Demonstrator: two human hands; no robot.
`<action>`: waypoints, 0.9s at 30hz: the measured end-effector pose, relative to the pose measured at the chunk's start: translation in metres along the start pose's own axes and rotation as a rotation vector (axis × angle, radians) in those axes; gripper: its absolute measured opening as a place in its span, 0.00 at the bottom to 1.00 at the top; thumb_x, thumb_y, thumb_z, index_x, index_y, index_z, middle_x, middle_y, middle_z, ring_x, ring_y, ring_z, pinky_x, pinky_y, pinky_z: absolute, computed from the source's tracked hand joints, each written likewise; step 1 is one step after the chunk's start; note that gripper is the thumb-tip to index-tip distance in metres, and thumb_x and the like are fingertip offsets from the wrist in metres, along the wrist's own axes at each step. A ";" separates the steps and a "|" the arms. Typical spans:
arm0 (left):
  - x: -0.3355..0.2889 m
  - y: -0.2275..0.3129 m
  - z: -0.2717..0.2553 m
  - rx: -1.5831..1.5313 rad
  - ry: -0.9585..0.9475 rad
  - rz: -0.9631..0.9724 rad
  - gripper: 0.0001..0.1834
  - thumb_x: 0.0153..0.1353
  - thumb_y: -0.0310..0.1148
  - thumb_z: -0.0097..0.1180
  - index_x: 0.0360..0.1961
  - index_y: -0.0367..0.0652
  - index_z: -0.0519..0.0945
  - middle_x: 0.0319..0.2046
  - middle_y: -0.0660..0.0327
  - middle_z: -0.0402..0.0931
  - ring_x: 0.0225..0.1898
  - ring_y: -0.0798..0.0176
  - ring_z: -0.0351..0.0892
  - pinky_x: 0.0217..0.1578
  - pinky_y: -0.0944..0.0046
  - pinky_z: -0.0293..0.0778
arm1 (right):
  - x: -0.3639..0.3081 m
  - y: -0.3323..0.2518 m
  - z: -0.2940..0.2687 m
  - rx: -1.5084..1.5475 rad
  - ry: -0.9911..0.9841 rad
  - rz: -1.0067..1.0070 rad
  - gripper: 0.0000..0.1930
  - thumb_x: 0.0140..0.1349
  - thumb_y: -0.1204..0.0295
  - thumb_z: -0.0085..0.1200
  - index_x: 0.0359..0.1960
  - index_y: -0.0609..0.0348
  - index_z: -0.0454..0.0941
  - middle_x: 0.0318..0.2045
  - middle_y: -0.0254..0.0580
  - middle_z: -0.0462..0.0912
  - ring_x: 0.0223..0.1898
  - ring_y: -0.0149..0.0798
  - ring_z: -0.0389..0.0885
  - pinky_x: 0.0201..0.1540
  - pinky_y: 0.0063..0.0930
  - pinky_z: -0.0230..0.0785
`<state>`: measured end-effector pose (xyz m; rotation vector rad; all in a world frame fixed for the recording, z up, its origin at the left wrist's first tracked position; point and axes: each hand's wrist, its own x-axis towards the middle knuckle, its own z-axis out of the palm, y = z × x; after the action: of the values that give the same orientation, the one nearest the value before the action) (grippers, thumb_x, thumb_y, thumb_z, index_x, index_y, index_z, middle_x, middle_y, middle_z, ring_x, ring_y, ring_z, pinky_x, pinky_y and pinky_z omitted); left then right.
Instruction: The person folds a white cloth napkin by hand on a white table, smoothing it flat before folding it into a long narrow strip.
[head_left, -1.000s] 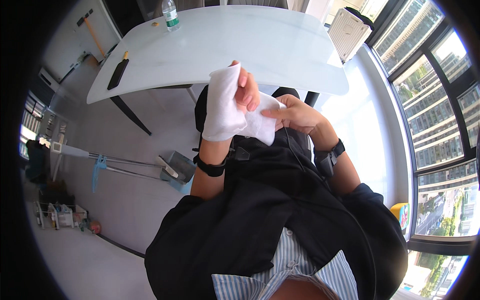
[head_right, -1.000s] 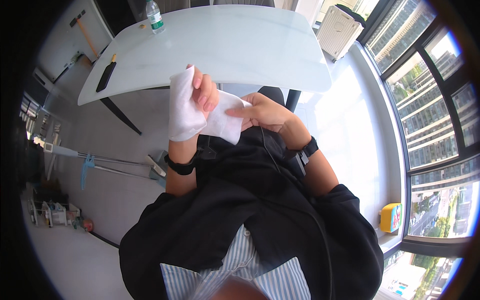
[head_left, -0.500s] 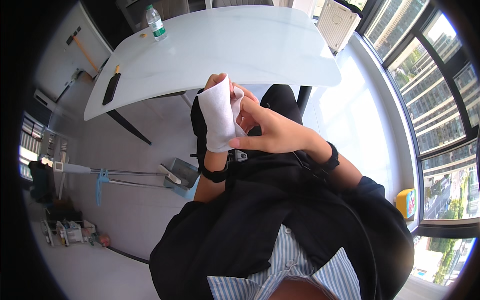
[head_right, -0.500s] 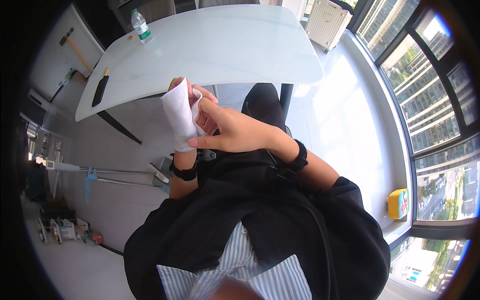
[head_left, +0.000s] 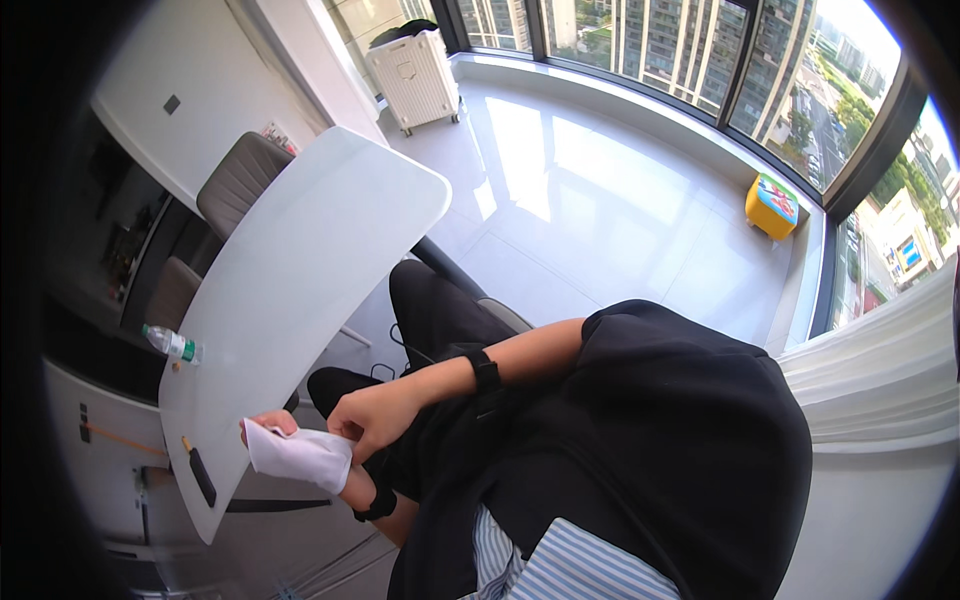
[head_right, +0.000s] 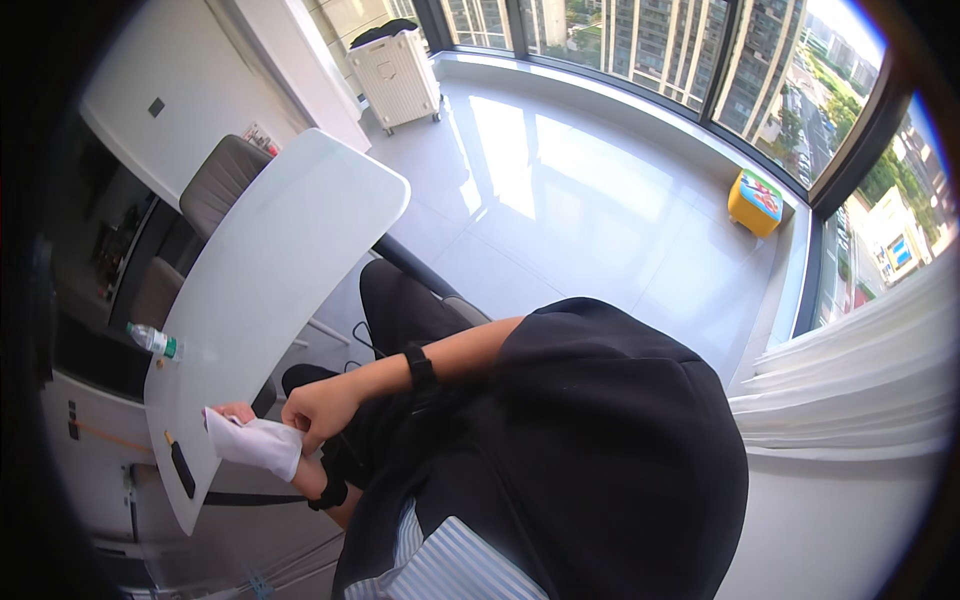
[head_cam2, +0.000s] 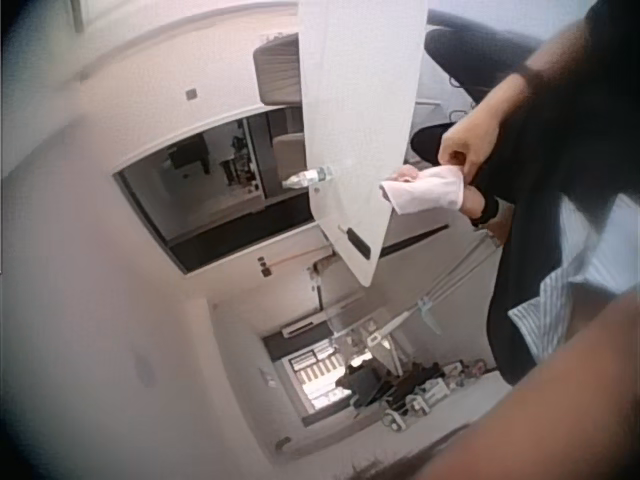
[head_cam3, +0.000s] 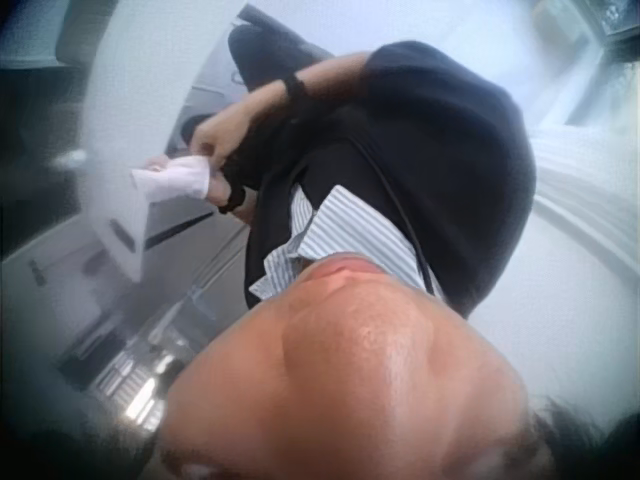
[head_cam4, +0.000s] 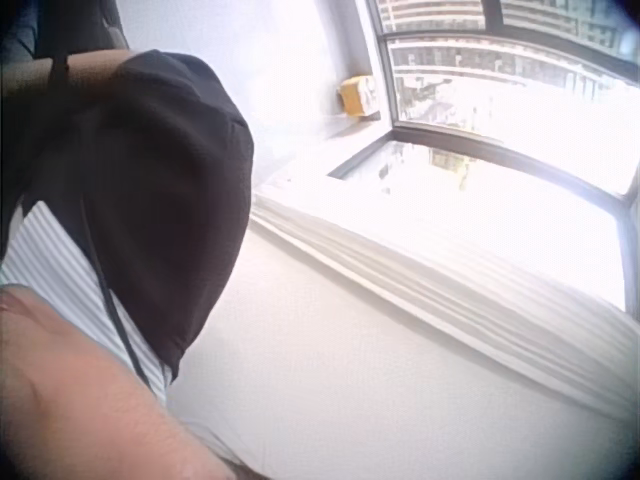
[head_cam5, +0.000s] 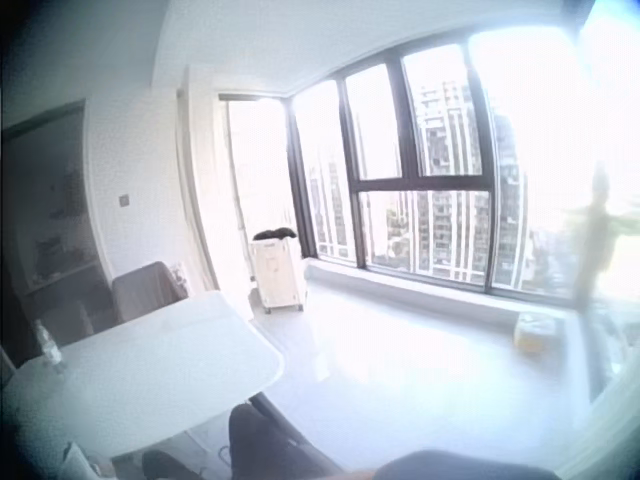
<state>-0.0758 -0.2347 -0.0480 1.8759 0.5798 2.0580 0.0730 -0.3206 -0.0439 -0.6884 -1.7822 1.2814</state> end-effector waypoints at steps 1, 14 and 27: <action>-0.001 0.004 0.001 0.026 -0.023 0.051 0.15 0.71 0.34 0.41 0.51 0.34 0.70 0.33 0.65 0.59 0.32 0.71 0.57 0.36 0.73 0.60 | -0.004 -0.001 0.000 -0.024 0.014 -0.024 0.18 0.58 0.63 0.68 0.35 0.66 0.77 0.26 0.37 0.82 0.30 0.29 0.79 0.33 0.24 0.70; 0.004 0.031 0.000 0.159 -0.048 0.098 0.22 0.70 0.39 0.44 0.59 0.35 0.68 0.37 0.61 0.70 0.42 0.62 0.69 0.51 0.60 0.68 | -0.013 -0.021 0.002 -0.095 0.038 -0.061 0.20 0.62 0.57 0.63 0.33 0.67 0.79 0.27 0.41 0.83 0.32 0.31 0.82 0.35 0.27 0.73; 0.009 -0.023 -0.026 0.070 0.031 -0.199 0.21 0.74 0.42 0.40 0.56 0.35 0.68 0.24 0.62 0.71 0.15 0.71 0.61 0.31 0.71 0.70 | -0.007 -0.009 0.006 -0.054 -0.093 -0.084 0.12 0.59 0.68 0.64 0.33 0.66 0.81 0.26 0.38 0.84 0.29 0.28 0.80 0.35 0.26 0.72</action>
<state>-0.1037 -0.2130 -0.0529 1.7478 0.8207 1.9647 0.0721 -0.3318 -0.0387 -0.5857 -1.9064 1.2306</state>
